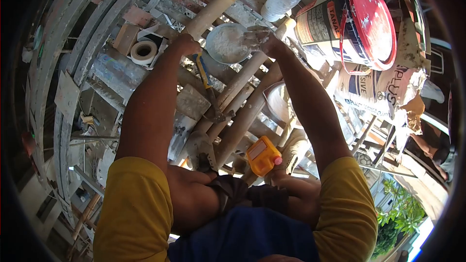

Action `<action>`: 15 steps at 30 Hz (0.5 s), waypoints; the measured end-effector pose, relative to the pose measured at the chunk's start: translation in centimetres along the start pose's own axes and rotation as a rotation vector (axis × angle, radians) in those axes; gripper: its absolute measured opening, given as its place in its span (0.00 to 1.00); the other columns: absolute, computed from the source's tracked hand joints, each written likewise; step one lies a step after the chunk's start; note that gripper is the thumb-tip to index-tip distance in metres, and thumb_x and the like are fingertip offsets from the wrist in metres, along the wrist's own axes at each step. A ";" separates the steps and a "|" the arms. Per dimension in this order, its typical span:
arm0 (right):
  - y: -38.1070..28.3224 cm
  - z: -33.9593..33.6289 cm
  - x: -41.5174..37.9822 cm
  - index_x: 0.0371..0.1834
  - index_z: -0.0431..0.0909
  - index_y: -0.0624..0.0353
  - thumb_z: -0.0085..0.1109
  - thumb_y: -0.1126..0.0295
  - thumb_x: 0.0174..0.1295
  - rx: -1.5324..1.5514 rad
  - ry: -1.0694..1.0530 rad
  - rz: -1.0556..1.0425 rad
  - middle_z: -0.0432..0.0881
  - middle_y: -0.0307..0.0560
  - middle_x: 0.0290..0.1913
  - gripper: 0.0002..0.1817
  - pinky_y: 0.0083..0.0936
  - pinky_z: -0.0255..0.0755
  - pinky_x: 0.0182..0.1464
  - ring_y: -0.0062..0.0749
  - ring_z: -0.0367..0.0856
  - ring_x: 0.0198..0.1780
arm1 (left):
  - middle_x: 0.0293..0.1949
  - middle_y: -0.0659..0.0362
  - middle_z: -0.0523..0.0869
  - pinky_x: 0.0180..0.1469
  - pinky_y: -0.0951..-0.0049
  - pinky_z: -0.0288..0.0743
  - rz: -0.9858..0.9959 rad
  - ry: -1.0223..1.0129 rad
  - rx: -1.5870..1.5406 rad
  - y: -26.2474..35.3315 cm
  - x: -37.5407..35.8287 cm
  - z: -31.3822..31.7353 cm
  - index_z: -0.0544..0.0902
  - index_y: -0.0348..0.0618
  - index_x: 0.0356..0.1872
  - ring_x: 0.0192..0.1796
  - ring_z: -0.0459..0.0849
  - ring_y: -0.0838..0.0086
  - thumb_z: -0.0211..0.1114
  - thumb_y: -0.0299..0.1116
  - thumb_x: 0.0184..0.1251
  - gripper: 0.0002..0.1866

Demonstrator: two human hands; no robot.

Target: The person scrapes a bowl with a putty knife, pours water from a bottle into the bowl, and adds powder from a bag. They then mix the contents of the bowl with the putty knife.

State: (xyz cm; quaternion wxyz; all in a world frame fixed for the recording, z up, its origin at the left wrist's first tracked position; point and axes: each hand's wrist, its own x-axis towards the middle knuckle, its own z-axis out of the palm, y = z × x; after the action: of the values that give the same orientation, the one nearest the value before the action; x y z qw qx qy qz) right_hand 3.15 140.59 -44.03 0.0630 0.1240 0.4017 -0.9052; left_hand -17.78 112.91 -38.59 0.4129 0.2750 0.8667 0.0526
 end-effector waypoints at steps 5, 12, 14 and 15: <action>0.3 -6.3 -1.6 0.60 0.73 0.61 0.43 0.80 0.67 -0.836 0.160 -0.340 0.80 0.53 0.55 0.19 0.35 0.68 0.64 0.45 0.76 0.61 | 0.46 0.41 0.86 0.55 0.61 0.77 0.001 0.007 -0.012 0.6 -0.6 -0.4 0.87 0.39 0.43 0.50 0.85 0.53 0.72 0.51 0.46 0.27; -8.8 0.6 -10.2 0.46 0.75 0.58 0.61 0.60 0.63 -0.679 0.297 -0.197 0.80 0.40 0.40 0.15 0.23 0.75 0.44 0.23 0.79 0.39 | 0.50 0.47 0.85 0.57 0.59 0.75 0.042 -0.026 0.170 1.0 -0.6 -0.4 0.87 0.45 0.46 0.53 0.84 0.54 0.67 0.55 0.53 0.27; -9.2 4.0 -12.2 0.33 0.77 0.56 0.65 0.53 0.60 -0.845 0.440 -0.328 0.75 0.32 0.26 0.17 0.19 0.71 0.35 0.17 0.75 0.30 | 0.51 0.46 0.85 0.57 0.57 0.75 0.038 -0.020 0.202 2.3 -2.0 -0.8 0.86 0.43 0.47 0.55 0.83 0.54 0.65 0.56 0.54 0.29; -8.4 5.0 -12.8 0.34 0.77 0.56 0.66 0.54 0.59 -0.439 0.418 -0.431 0.78 0.33 0.26 0.17 0.18 0.70 0.34 0.16 0.75 0.30 | 0.52 0.47 0.85 0.59 0.55 0.74 -0.022 0.002 0.229 2.2 -1.0 -0.1 0.86 0.42 0.48 0.56 0.83 0.54 0.65 0.56 0.53 0.29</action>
State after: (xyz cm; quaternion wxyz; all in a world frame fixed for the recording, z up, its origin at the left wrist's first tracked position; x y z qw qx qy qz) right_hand 12.76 142.64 -31.31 -0.1876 0.2024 0.6072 -0.7451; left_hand -16.41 114.27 -37.16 0.3785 0.3106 0.8704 -0.0512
